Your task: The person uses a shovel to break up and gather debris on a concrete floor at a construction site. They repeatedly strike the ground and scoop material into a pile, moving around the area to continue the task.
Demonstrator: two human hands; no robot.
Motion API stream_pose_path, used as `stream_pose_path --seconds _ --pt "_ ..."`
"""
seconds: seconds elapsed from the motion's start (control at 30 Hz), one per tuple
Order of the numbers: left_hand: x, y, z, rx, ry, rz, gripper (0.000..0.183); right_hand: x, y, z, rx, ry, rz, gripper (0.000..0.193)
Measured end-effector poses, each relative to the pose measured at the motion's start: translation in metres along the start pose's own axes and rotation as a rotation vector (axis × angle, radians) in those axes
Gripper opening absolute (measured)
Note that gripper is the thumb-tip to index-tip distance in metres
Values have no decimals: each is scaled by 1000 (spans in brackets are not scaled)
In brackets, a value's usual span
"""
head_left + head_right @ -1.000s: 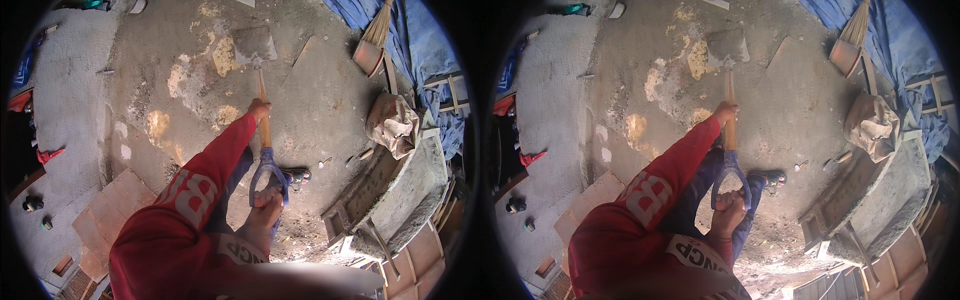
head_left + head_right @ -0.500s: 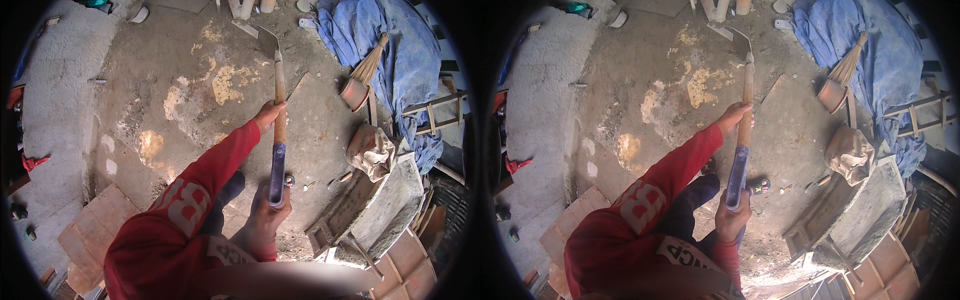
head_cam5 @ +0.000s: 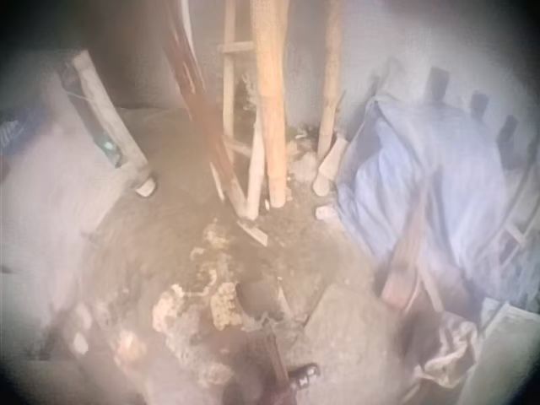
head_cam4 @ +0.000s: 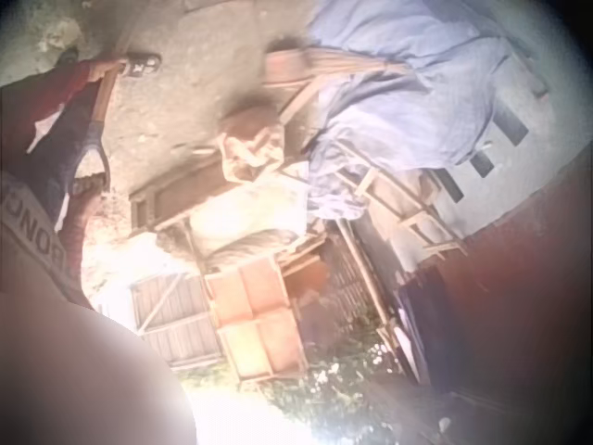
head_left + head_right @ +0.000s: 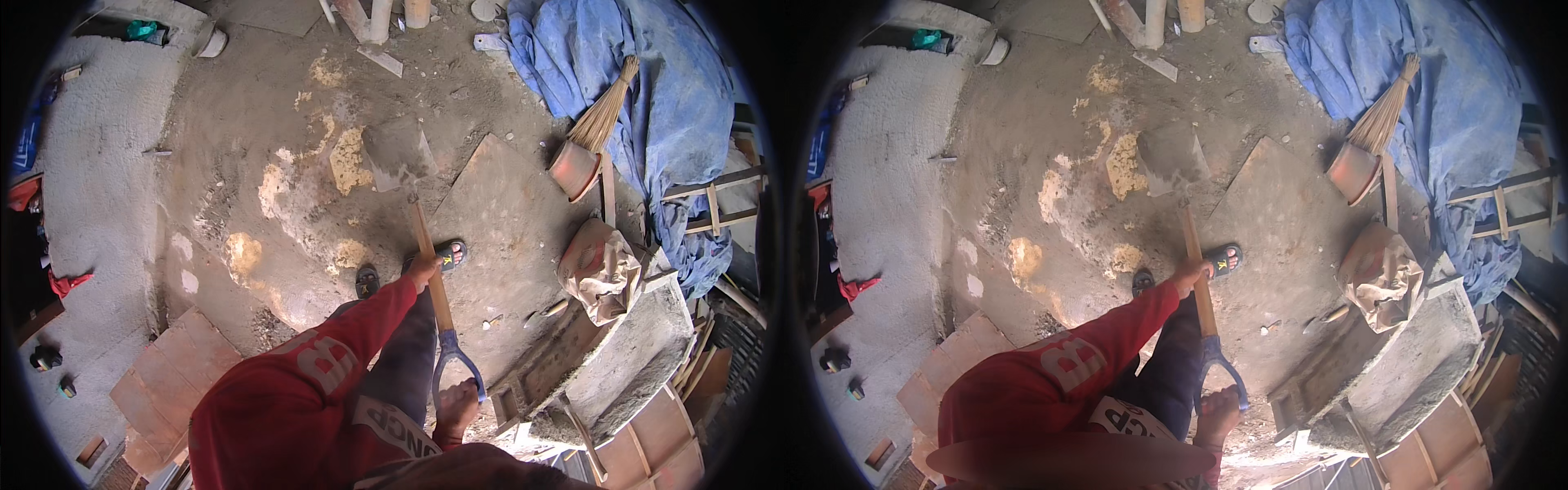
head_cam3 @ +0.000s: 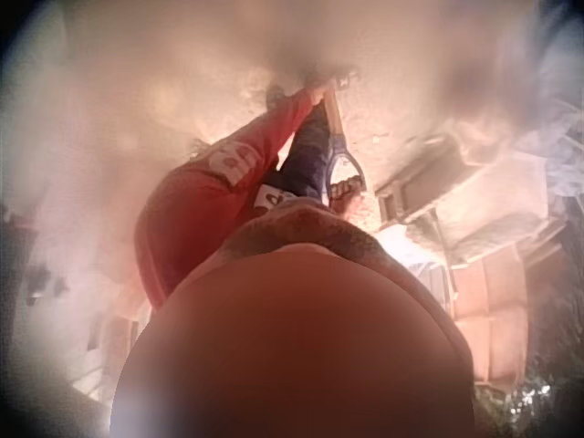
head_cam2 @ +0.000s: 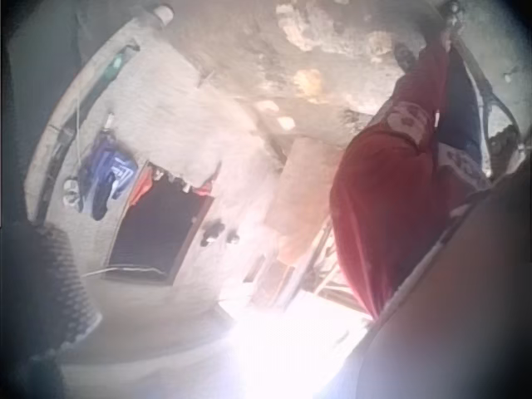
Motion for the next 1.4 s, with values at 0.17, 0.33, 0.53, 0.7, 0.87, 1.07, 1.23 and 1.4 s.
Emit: stream_pose_path --seconds 0.17,0.33,0.53,0.7,0.87,1.07,1.23,1.4 --pt "78 11 138 5 -7 240 27 24 -150 -31 -130 51 -140 10" --pt "90 -11 162 35 15 256 32 47 -179 -58 -162 71 -145 6" --pt "70 -57 133 148 63 221 33 30 -166 -113 -226 145 56 8" --pt "164 -29 180 20 -96 411 28 83 -257 -116 -321 157 -122 8" --pt "193 -6 283 -56 -27 384 28 123 -348 -81 -343 208 -69 12" --pt "245 58 285 -41 54 351 21 151 -359 -35 -451 210 80 10" --pt "198 29 276 -44 83 298 20 154 -328 -52 -371 213 118 8" --pt "122 -7 235 63 62 356 21 139 -226 -94 -452 200 282 9"
Point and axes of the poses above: each hand's wrist, its own x-axis towards the middle knuckle, its own y-axis out of the back of the hand, z = x × y, the point moved 6 cm from there along x, towards the middle knuckle, and after that the axes turned 13 degrees about z, right-handed, at the moved point
